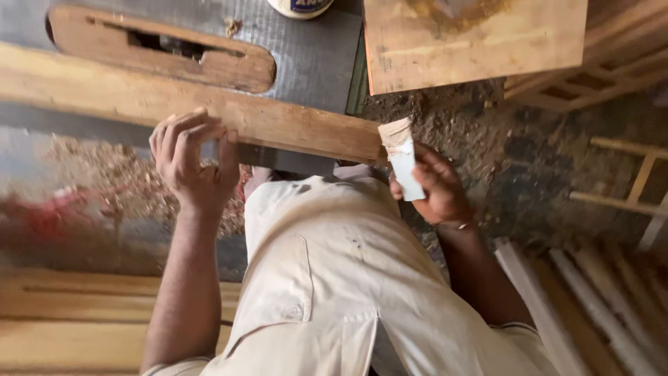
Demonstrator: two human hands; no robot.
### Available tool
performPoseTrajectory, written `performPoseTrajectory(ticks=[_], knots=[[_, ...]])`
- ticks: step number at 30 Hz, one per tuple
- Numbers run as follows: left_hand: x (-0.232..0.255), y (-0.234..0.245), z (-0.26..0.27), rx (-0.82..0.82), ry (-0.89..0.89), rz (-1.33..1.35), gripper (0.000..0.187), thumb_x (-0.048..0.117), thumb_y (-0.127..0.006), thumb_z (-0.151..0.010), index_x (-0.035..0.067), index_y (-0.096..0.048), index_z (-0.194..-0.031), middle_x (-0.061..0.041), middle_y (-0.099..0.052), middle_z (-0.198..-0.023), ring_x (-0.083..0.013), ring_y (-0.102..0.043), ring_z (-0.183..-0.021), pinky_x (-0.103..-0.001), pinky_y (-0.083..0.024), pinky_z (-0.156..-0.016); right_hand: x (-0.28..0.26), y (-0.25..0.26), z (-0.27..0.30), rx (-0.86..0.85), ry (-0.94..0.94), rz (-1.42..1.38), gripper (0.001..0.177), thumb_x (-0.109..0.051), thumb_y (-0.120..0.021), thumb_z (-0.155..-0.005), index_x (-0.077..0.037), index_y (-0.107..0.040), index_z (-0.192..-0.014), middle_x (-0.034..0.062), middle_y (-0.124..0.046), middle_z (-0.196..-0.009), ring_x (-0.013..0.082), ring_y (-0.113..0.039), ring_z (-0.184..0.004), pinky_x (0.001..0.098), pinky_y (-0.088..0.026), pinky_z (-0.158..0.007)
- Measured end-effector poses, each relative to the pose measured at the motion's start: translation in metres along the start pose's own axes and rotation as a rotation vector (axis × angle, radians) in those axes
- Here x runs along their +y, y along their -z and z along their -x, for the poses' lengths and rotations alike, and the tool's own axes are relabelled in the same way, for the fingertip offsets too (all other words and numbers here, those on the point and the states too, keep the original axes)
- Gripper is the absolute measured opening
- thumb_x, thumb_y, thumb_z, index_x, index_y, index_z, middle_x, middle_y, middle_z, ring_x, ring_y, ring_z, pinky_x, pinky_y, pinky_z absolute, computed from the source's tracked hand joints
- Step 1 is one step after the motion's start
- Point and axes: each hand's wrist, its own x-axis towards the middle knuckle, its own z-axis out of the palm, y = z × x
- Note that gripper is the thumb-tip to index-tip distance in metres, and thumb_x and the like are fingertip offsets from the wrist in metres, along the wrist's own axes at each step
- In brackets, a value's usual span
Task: The person scoops white glue from a large container onto a wooden board and spreads it with a small stick. They then use the stick to apply the glue mixture onto a long wooden plank resting on a table saw, rubbing it into the surface.
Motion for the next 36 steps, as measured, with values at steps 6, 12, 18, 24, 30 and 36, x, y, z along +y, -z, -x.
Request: performPoseTrajectory(ticks=[6, 12, 18, 24, 30, 36], knots=[[-0.067, -0.025, -0.052, -0.144, -0.237, 0.013, 0.013, 0.025, -0.073, -0.109, 0.014, -0.068, -0.112, -0.006, -0.071, -0.123, -0.0227, -0.065, -0.123, -0.044, -0.044, -0.115, 0.069, -0.089, -0.028, 0.583, 0.737, 1.598, 0.058, -0.006, -0.069, -0.1, -0.008, -0.049, -0.154, 0.0135, -0.05, -0.127, 0.0265, -0.062, -0.096, 0.0337, -0.055, -0.08], [-0.08, -0.032, -0.064, -0.245, -0.231, 0.215, 0.016, 0.027, -0.074, -0.101, 0.013, -0.067, -0.103, -0.008, -0.069, -0.117, -0.0235, -0.061, -0.118, -0.047, -0.042, -0.11, 0.117, -0.13, -0.041, 0.786, 0.575, 1.78, 0.064, -0.009, -0.073, -0.101, -0.009, -0.045, -0.158, 0.0183, -0.049, -0.126, 0.0291, -0.058, -0.089, 0.0362, -0.051, -0.076], [-0.08, -0.02, -0.068, -0.318, -0.231, 0.208, 0.021, 0.03, -0.076, -0.102, 0.012, -0.066, -0.108, -0.01, -0.067, -0.125, -0.0265, -0.06, -0.127, -0.05, -0.038, -0.117, 0.129, -0.156, -0.018, 0.79, 0.477, 1.761, 0.064, -0.01, -0.071, -0.099, -0.011, -0.046, -0.158, 0.0186, -0.052, -0.128, 0.0325, -0.064, -0.092, 0.0373, -0.055, -0.076], [-0.077, -0.011, -0.073, -0.317, -0.22, 0.29, 0.02, 0.024, -0.081, -0.096, 0.012, -0.069, -0.107, -0.009, -0.068, -0.125, -0.0268, -0.06, -0.129, -0.049, -0.038, -0.117, 0.075, -0.194, 0.009, 0.705, 0.12, 1.811, 0.048, -0.006, -0.068, -0.093, -0.015, -0.063, -0.14, 0.0144, -0.056, -0.139, 0.026, -0.067, -0.089, 0.0381, -0.057, -0.07], [-0.078, -0.011, -0.072, -0.318, -0.233, 0.298, 0.019, 0.025, -0.082, -0.098, 0.013, -0.07, -0.108, -0.005, -0.069, -0.122, -0.0254, -0.06, -0.129, -0.049, -0.037, -0.117, 0.011, -0.205, -0.048, 0.129, -0.07, 2.424, 0.068, 0.006, -0.057, -0.081, -0.022, -0.063, -0.143, 0.0063, -0.058, -0.141, 0.027, -0.06, -0.102, 0.0471, -0.047, -0.086], [-0.078, -0.012, -0.073, -0.3, -0.217, 0.284, 0.023, 0.027, -0.083, -0.099, 0.012, -0.068, -0.108, -0.008, -0.068, -0.125, -0.0266, -0.06, -0.128, -0.05, -0.037, -0.117, -0.009, -0.193, -0.06, 0.023, -0.173, 2.415, 0.057, 0.0, -0.052, -0.095, -0.028, -0.063, -0.143, 0.0033, -0.061, -0.142, 0.0261, -0.058, -0.094, 0.0468, -0.044, -0.084]])
